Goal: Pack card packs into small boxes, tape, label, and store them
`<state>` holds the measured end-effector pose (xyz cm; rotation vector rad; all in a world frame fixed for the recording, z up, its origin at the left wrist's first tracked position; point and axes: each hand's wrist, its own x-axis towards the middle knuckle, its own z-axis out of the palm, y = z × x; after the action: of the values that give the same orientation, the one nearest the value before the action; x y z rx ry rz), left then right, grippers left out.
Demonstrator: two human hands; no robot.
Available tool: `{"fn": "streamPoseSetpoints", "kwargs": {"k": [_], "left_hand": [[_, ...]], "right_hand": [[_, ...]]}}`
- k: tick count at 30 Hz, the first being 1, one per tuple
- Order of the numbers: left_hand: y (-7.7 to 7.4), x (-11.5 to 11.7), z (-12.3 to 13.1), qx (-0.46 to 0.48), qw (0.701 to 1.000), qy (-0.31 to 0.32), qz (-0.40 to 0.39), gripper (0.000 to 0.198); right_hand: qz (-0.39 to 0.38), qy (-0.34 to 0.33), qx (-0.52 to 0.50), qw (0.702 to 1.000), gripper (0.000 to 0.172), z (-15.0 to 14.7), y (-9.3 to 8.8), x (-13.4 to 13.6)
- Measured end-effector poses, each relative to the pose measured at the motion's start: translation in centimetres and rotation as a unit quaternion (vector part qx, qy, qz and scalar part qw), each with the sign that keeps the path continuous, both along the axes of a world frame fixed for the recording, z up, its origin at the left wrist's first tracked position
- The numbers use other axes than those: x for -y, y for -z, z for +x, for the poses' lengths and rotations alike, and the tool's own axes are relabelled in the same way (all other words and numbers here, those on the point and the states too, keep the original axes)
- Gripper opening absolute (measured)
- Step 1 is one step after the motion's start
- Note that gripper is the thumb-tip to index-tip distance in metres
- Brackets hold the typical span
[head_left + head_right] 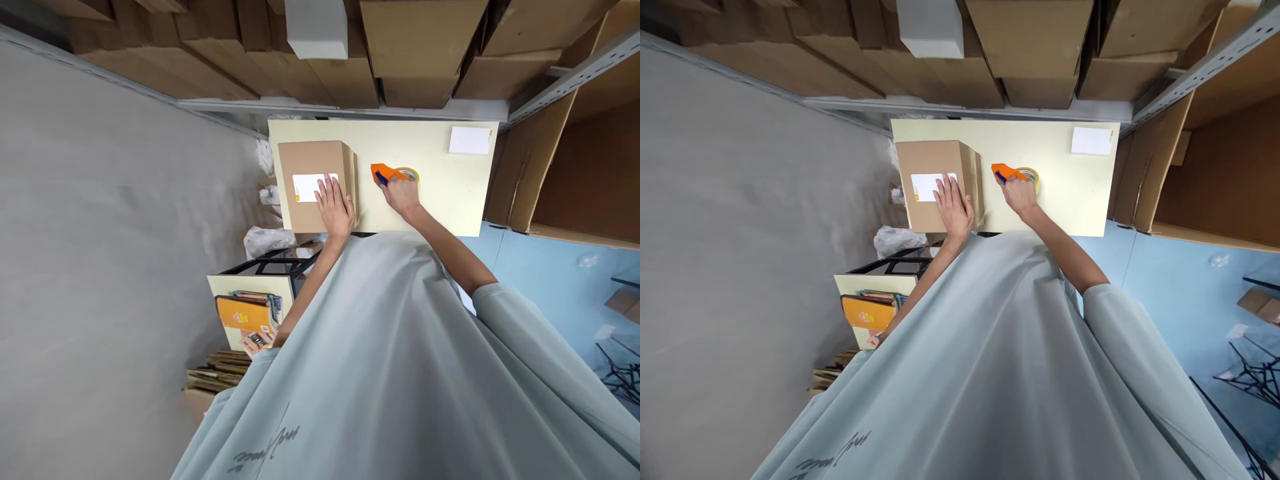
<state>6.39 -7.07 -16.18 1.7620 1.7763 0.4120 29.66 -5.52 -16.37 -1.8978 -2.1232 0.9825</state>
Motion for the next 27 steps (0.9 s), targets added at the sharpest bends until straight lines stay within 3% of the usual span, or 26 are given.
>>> {"fn": "streamPoseSetpoints", "kwargs": {"k": [3,6,9,12,15,18,21,23,27], "left_hand": [[-0.7,-0.4,0.6,0.014,1.000,-0.020,0.009,0.073],[-2.8,-1.8,2.1,0.051,0.997,-0.034,0.053,0.066],[-7.1,-4.3,4.1,0.112,0.978,0.044,0.168,0.051],[-12.3,-7.8,5.1,0.140,0.948,0.102,0.268,0.040],[-16.8,-12.4,4.7,0.141,0.928,0.101,0.329,0.040],[-19.7,-18.0,4.0,0.140,0.924,0.103,0.342,0.049],[-21.6,-22.7,4.0,0.153,0.925,0.121,0.325,0.059],[-22.2,-24.3,4.1,0.166,0.926,0.129,0.313,0.063],[-21.4,-23.2,3.0,0.183,0.924,0.158,0.296,0.063]], "right_hand": [[0.023,0.098,0.037,0.994,0.064,2.5,-2.6,-1.6],[0.002,0.123,0.046,0.991,0.060,3.5,-7.5,-2.3],[0.002,0.125,0.047,0.991,0.057,2.8,-12.0,-3.5],[0.075,0.097,0.004,0.992,0.052,1.2,-15.6,-6.7],[0.167,0.049,-0.021,0.985,0.051,-0.6,-19.3,-11.9],[0.228,0.025,0.027,0.973,0.052,-2.4,-23.4,-18.2],[0.244,0.021,0.087,0.966,0.048,-3.8,-26.8,-24.2],[0.230,0.020,0.143,0.963,0.044,-4.4,-28.4,-27.4],[0.180,0.023,0.234,0.955,0.045,-4.8,-29.2,-30.8]]}}
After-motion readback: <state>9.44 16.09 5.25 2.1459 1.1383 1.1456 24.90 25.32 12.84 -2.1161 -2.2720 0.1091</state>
